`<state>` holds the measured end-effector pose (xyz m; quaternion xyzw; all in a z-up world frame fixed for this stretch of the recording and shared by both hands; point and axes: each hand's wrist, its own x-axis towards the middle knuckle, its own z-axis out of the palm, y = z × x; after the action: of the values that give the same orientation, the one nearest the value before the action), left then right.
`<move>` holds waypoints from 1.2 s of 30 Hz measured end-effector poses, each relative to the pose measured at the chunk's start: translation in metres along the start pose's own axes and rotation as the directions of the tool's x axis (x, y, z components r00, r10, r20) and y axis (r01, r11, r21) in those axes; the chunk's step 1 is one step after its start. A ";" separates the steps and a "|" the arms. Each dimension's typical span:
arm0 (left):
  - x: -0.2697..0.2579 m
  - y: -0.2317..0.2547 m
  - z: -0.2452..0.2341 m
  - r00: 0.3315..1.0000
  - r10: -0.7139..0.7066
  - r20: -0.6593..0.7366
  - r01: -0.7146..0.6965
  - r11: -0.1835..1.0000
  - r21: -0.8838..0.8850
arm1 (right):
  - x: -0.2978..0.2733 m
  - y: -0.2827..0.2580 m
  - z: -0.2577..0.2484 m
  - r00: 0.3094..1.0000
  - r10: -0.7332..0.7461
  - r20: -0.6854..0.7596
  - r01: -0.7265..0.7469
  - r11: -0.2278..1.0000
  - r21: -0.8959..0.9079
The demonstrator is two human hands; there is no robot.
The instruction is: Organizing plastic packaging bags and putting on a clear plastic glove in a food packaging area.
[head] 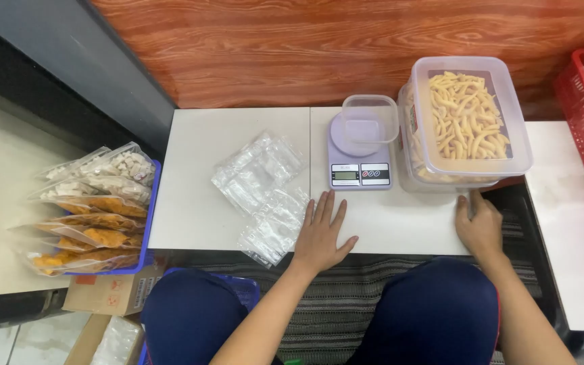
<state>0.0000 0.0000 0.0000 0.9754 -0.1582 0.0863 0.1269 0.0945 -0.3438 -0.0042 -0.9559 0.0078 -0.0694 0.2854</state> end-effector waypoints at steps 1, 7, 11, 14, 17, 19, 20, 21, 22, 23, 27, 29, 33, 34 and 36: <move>0.000 0.000 0.000 1.000 0.004 0.000 -0.004 1.000 -0.001 | 0.000 0.000 -0.001 1.000 0.003 -0.003 -0.003 1.000 -0.001; 0.000 -0.007 -0.007 0.998 -0.020 0.065 0.030 0.986 -0.164 | 0.004 -0.003 -0.010 0.968 0.120 0.222 -0.106 0.992 -0.071; -0.001 -0.039 -0.004 0.981 0.150 -0.123 -0.179 0.946 -0.270 | 0.001 -0.028 -0.035 0.787 0.326 0.523 -0.145 0.923 -0.357; -0.002 -0.066 -0.005 0.941 0.260 -0.217 -0.311 0.917 -0.249 | -0.016 -0.100 -0.060 0.698 0.372 0.612 -0.072 0.886 -0.457; 0.007 -0.079 -0.035 0.976 0.204 -0.075 -0.212 0.970 -0.122 | -0.034 -0.161 -0.049 0.722 0.198 0.663 0.058 0.938 -0.343; 0.013 -0.080 -0.075 0.991 0.043 0.129 -0.043 0.999 -0.001 | -0.044 -0.206 -0.038 0.717 0.083 0.693 0.148 0.952 -0.267; 0.016 -0.080 -0.100 0.953 -0.156 0.259 0.158 0.987 0.014 | -0.049 -0.233 -0.035 0.646 0.057 0.761 0.168 0.962 -0.214; 0.021 -0.080 -0.126 0.861 -0.340 0.378 0.346 0.937 0.055 | -0.054 -0.260 -0.031 0.572 0.028 0.820 0.181 0.971 -0.159; 0.017 -0.093 -0.124 0.860 -0.340 0.380 0.347 0.936 0.053 | -0.056 -0.263 -0.015 0.570 0.030 0.821 0.181 0.970 -0.161; 0.014 -0.107 -0.123 0.823 -0.398 0.404 0.407 0.911 0.068 | -0.060 -0.267 0.003 0.515 0.003 0.857 0.203 0.971 -0.125; 0.009 -0.149 -0.103 0.809 -0.490 0.325 0.519 0.855 -0.001 | -0.073 -0.306 0.026 0.387 -0.071 0.919 0.144 0.990 0.016; 0.011 -0.153 -0.092 0.812 -0.515 0.274 0.531 0.847 0.017 | -0.073 -0.303 0.055 0.432 -0.089 0.897 0.070 0.995 0.065; 0.018 -0.130 -0.106 0.757 -0.609 0.237 0.633 0.774 -0.032 | -0.070 -0.317 0.082 0.604 -0.046 0.796 -0.209 0.954 0.214; 0.022 -0.132 -0.099 0.757 -0.609 0.236 0.633 0.773 -0.035 | -0.067 -0.320 0.087 0.605 -0.046 0.795 -0.206 0.955 0.212; 0.024 -0.134 -0.085 0.716 -0.652 0.250 0.687 0.721 -0.087 | -0.068 -0.326 0.098 0.668 0.010 0.744 -0.372 0.871 0.322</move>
<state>0.0556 0.1396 0.0569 0.9546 0.1878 -0.0792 0.2171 0.0331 -0.0135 0.0846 -0.8054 -0.0182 0.3432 0.4830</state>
